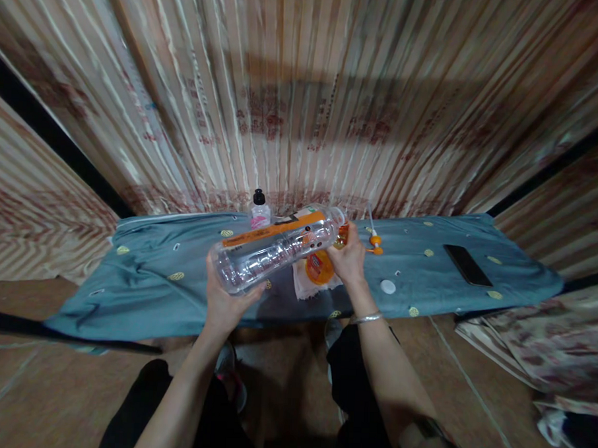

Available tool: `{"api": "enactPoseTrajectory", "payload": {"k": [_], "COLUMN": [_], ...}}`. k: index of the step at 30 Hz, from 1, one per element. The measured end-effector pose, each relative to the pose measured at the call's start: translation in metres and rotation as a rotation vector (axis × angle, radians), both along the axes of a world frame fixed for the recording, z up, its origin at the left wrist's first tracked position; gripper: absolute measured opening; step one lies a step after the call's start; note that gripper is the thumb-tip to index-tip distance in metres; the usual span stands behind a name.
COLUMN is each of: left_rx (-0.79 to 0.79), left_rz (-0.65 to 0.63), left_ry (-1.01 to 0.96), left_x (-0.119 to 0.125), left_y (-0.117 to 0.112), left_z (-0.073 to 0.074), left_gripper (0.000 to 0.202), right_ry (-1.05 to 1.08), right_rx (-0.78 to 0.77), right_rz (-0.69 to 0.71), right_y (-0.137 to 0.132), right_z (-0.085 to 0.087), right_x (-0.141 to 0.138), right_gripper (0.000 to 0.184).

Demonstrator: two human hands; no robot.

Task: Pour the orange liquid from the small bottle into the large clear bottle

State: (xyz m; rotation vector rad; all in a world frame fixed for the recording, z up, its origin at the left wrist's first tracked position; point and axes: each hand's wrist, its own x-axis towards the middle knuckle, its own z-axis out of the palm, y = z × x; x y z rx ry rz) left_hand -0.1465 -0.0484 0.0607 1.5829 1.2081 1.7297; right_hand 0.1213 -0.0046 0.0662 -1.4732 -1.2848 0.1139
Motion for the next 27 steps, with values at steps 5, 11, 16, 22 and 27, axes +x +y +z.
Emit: {"api": "enactPoseTrajectory", "payload": {"k": [5,11,16,22,27], "left_rx": [-0.007,-0.002,0.039,-0.001,-0.027], "left_rz": [0.013,-0.007,0.040,0.031,0.026], "left_ry": [-0.016,-0.018,0.016,0.012,-0.016], "left_x": [0.0018,0.0034,0.0030,0.0004,0.0007], "left_y": [-0.0019,-0.0020,-0.0027,-0.0048,-0.0061], "left_z": [-0.0032,-0.0038,-0.0024,-0.0028,-0.0002], "left_gripper": [0.107,0.109,0.106,0.107,0.108], "right_ry": [0.002,0.005,0.018,0.025,0.031], "right_rx": [-0.015,-0.015,0.002,-0.008,-0.016], "right_rz": [0.005,0.017,0.017,0.014,0.009], "right_y": [-0.0006,0.0001,-0.0008,-0.0032,-0.0031], "right_z": [0.0009,-0.0011,0.0006,0.0031,0.0030], "right_x": [0.0007,0.0012,0.0005,-0.0005,-0.0011], "right_gripper": [0.060,0.060,0.058,0.060,0.061]}}
